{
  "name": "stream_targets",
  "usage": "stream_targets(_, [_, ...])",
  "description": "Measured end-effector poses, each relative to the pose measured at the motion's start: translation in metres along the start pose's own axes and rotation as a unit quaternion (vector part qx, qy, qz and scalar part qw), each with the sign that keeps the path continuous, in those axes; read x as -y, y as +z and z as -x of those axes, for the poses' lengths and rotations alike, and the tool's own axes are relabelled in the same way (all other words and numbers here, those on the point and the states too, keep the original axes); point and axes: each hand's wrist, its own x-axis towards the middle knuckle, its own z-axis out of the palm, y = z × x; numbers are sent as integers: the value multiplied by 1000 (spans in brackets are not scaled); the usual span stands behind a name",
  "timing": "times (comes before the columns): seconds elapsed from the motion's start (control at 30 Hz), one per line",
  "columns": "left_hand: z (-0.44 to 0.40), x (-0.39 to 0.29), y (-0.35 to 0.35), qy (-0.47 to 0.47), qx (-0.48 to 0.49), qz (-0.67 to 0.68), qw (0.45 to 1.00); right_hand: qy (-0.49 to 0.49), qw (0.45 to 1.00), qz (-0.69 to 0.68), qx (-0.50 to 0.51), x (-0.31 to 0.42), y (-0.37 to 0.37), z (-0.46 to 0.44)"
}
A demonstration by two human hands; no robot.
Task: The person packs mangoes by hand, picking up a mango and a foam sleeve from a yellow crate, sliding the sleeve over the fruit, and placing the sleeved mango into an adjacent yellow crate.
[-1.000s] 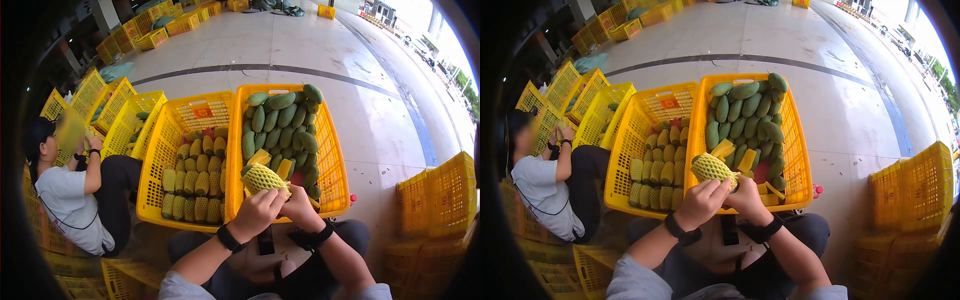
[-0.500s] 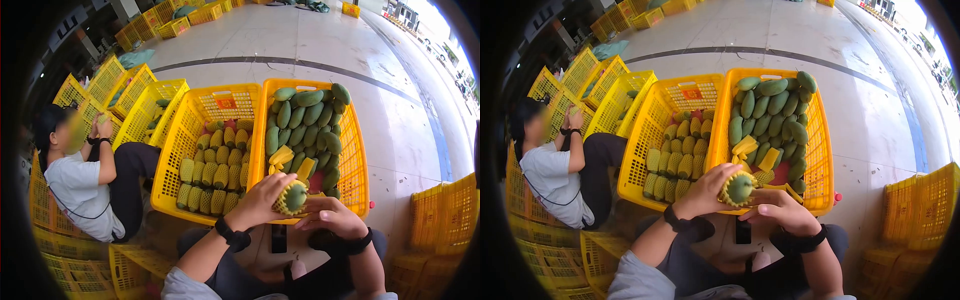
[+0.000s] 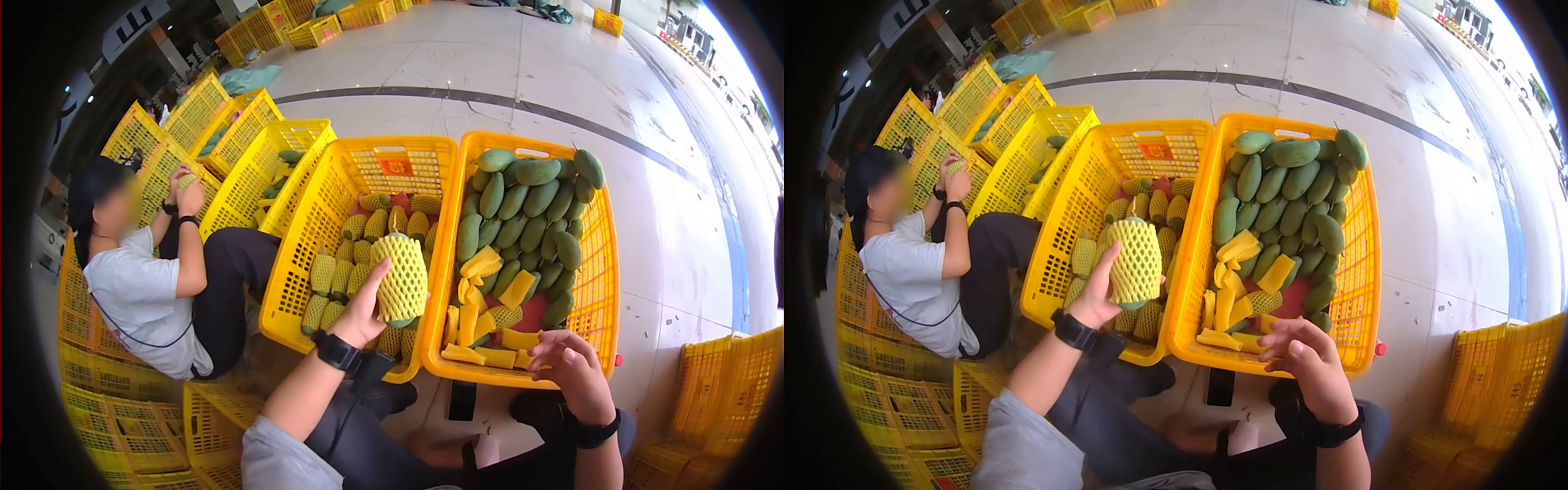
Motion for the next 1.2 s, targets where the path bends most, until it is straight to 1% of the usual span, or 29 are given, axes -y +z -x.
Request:
stream_targets(0.03, [-8, -16, -8, -18, 7, -65, 998, 5, 1000, 6, 7, 0, -1, 0])
stream_targets(0.1, [-25, -32, -24, -11, -56, -255, 965, 21, 998, -23, -56, -3, -4, 1])
stream_targets(0.13, [-36, -34, -35, -6, -67, -312, 948, 27, 998, -19, -51, -3, -3, 1])
stream_targets(0.17, [-52, -26, -60, -5, -72, -307, 949, 41, 997, -20, -63, -3, -1, 2])
stream_targets(0.2, [-72, -11, -91, -26, -139, -288, 947, 55, 995, -22, -77, -2, -1, 1])
stream_targets(0.23, [-80, -12, -94, -47, -204, -267, 941, 59, 995, -18, -76, -2, -1, -2])
stream_targets(0.27, [-82, -14, -93, -72, -169, -208, 961, 67, 995, -16, -77, -2, -3, -4])
stream_targets(0.3, [-90, -12, -101, -79, -167, -205, 961, 74, 994, -15, -82, -3, -4, -8])
stream_targets(0.37, [-95, -5, -113, -59, -142, -29, 988, 89, 990, -3, -105, -6, -8, -16])
stream_targets(0.4, [-94, -4, -119, -55, -142, 1, 988, 91, 986, 3, -137, -8, -9, -19])
stream_targets(0.43, [-87, -10, -117, -43, -128, 2, 991, 92, 982, 11, -164, -9, -9, -21])
stream_targets(0.47, [-75, -17, -116, -34, -121, -19, 992, 92, 983, 14, -160, -8, -8, -24])
stream_targets(0.53, [-40, -37, -116, 6, -108, -48, 993, 88, 984, 20, -156, -7, -5, -23])
stream_targets(0.57, [-18, -43, -126, 30, -98, -18, 995, 79, 984, 25, -158, -6, -3, -21])
stream_targets(0.6, [9, -52, -126, 82, -52, -2, 995, 67, 985, 31, -153, -6, -1, -19])
stream_targets(0.63, [40, -60, -126, 127, -49, 6, 991, 61, 987, 32, -144, -5, -1, -17])
stream_targets(0.67, [74, -64, -133, 170, -44, -18, 984, 53, 988, 39, -140, -5, 0, -14])
stream_targets(0.7, [110, -65, -137, 221, -107, -49, 968, 48, 988, 45, -137, -5, 0, -11])
stream_targets(0.8, [225, -48, -167, 301, -190, -66, 932, 38, 990, 53, -121, -8, 0, -7])
stream_targets(0.83, [266, -35, -177, 318, -254, -81, 910, 37, 991, 56, -116, -8, 1, -5])
stream_targets(0.9, [333, 3, -192, 336, -400, -27, 852, 26, 993, 53, -101, -7, 3, 0])
stream_targets(0.93, [363, 30, -209, 357, -451, 4, 818, 15, 996, 48, -80, -8, 2, 2])
stream_targets(1.0, [407, 69, -205, 257, -561, 8, 787, 1, 997, 55, -57, -5, 4, 7])
stream_targets(1.03, [426, 95, -224, 213, -596, 12, 774, -6, 997, 50, -60, -3, 4, 8])
stream_targets(1.07, [435, 117, -229, 190, -615, -10, 765, -8, 997, 53, -48, -2, 2, 10])
stream_targets(1.1, [451, 142, -249, 131, -611, 13, 780, -12, 998, 53, -39, -2, 1, 12])
stream_targets(1.13, [464, 173, -284, 78, -628, 20, 774, -14, 998, 50, -44, -2, 0, 13])
stream_targets(1.17, [461, 189, -293, -12, -703, 10, 711, -23, 997, 41, -55, -3, -3, 14])
stream_targets(1.2, [464, 206, -307, -59, -689, 4, 722, -15, 997, 48, -61, -4, -6, 14])
